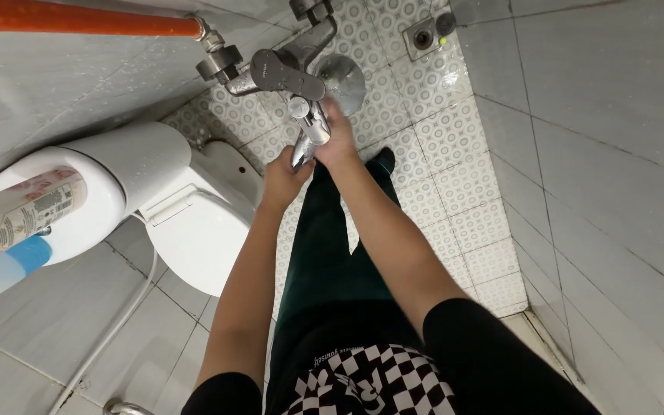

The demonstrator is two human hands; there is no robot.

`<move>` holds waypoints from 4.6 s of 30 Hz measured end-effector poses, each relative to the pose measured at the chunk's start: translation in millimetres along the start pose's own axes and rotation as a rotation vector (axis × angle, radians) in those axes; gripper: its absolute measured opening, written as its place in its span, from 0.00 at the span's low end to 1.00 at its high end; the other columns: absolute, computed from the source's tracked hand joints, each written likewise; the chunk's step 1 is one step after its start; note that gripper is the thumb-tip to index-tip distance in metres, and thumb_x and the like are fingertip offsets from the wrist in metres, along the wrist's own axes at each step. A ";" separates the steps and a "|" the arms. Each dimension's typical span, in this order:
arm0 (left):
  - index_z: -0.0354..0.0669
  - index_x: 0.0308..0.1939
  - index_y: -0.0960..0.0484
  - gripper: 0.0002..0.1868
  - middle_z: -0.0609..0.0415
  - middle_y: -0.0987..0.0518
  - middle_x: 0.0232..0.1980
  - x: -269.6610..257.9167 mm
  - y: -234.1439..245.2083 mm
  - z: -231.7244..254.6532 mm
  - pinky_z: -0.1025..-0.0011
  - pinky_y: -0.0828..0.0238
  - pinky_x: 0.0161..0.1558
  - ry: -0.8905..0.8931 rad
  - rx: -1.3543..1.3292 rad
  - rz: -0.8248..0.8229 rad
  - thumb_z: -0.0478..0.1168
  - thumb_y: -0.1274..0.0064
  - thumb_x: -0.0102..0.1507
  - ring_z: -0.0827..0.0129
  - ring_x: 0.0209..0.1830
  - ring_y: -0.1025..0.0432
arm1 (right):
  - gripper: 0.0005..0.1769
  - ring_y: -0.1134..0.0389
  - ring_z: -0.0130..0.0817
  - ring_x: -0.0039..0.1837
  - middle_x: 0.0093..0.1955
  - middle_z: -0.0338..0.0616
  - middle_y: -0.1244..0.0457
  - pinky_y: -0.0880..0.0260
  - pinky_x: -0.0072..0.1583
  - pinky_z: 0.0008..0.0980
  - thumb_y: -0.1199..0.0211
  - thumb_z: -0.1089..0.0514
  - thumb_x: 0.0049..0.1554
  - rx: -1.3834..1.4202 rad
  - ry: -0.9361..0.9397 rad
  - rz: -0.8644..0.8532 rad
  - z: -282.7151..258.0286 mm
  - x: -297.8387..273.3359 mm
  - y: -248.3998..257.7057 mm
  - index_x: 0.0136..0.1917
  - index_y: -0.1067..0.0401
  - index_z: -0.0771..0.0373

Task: Organizing and cleaning various items in a bathroom, including a basin, a razor, and a shower head.

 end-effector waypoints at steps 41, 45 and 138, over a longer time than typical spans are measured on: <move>0.36 0.41 0.20 0.22 0.44 0.21 0.27 12.7 -30.2 -14.7 0.60 0.27 0.36 0.018 0.050 -0.149 0.52 0.34 0.59 0.53 0.29 0.23 | 0.15 0.34 0.49 0.49 0.54 0.55 0.31 0.32 0.51 0.49 0.40 0.52 0.65 -1.181 0.209 -0.128 -94.4 -5.3 -10.3 0.59 0.24 0.61; 0.34 0.58 0.24 0.19 0.44 0.18 0.47 46.0 -23.8 83.6 0.64 0.26 0.49 -0.386 -0.290 -0.079 0.42 0.45 0.67 0.59 0.47 0.21 | 0.21 0.30 0.39 0.61 0.58 0.46 0.32 0.29 0.66 0.43 0.42 0.51 0.64 -0.298 0.033 -0.357 -72.8 -19.4 4.2 0.65 0.32 0.64; 0.33 0.37 0.20 0.43 0.50 0.23 0.26 45.1 -84.7 -114.9 0.70 0.28 0.32 0.407 -0.456 -0.043 0.70 0.75 0.71 0.67 0.24 0.27 | 0.27 0.27 0.40 0.53 0.53 0.54 0.30 0.28 0.56 0.36 0.30 0.59 0.53 -1.562 0.582 -0.463 -52.0 -17.1 -48.1 0.64 0.32 0.68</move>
Point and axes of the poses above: each hand's wrist, its own x-axis towards the middle knuckle, its own y-axis out of the back of the hand, z = x × y, the point moved 7 cm from there along x, towards the middle knuckle
